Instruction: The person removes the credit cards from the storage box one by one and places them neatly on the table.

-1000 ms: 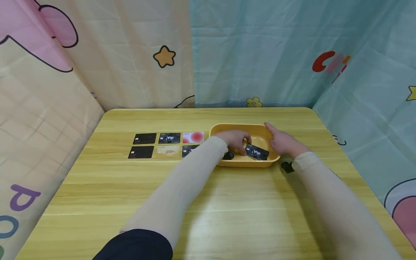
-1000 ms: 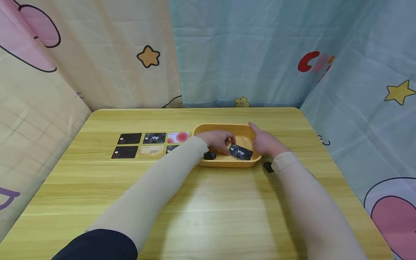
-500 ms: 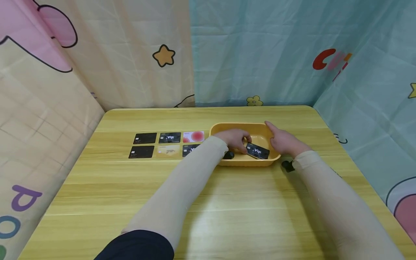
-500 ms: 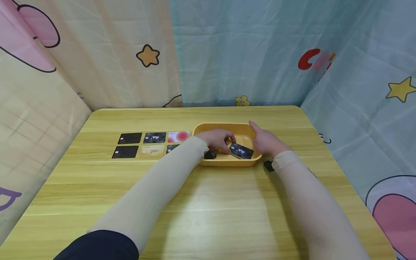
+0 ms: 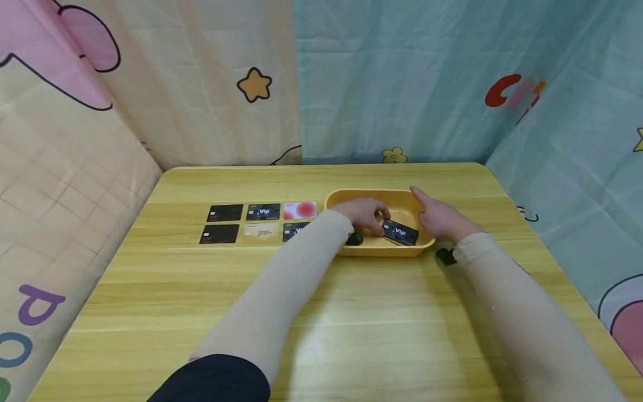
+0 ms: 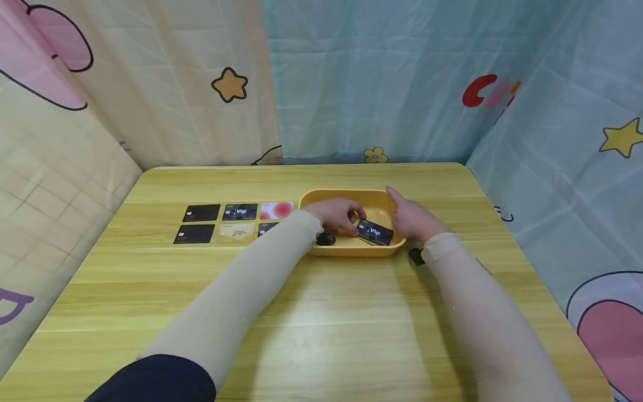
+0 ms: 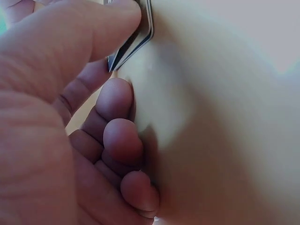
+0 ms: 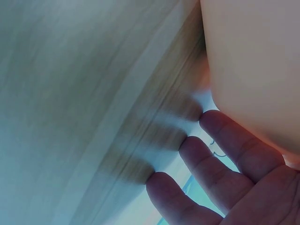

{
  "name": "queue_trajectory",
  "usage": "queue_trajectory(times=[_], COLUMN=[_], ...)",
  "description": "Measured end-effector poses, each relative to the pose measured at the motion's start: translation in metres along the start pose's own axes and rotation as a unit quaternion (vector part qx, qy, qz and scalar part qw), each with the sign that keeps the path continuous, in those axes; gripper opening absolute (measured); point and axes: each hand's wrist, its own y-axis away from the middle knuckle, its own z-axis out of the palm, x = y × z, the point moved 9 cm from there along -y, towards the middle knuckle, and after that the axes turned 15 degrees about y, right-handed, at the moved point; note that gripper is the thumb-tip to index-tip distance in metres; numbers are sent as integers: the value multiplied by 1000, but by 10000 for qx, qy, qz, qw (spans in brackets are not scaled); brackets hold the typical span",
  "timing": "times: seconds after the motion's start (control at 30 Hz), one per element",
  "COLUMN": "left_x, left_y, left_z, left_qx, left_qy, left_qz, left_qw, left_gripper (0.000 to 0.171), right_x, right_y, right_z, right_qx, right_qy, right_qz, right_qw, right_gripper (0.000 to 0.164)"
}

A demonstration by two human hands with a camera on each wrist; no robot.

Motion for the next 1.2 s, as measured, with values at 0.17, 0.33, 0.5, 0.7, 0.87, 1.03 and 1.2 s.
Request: queue_trajectory(times=[0.17,0.33,0.5,0.7,0.87,1.03,1.2], left_x=[1,3,4,3,4,5,6], left_y=[0,0,0,-1,-2,-3,-3], left_z=[0,-1,-1,-1,-2,-4,-4], left_qx=[1,-25,-36,31,75,87,124], left_qy=[31,166,303,272,214,212,113], left_qz=[6,53,74,128,212,215,312], left_qw=[10000,9998,9995,9995,9995,9995,9994], left_gripper=[48,47,47,47,49,51,51], right_x=[-2,-2,-2,-2,-1,-1,-1], right_y=[2,3,2,2,1,1,1], right_z=[-2,-2,-2,-2,-2,-2,-1], right_qx=[-3,0,13,45,43,19,21], right_qy=[-4,-35,-19,-28,-3,-23,-8], right_qz=[-32,-51,-67,-92,-3,47,36], right_qw=[10000,10000,10000,9999,10000,10000,10000], right_gripper=[71,71,71,71,71,70,70])
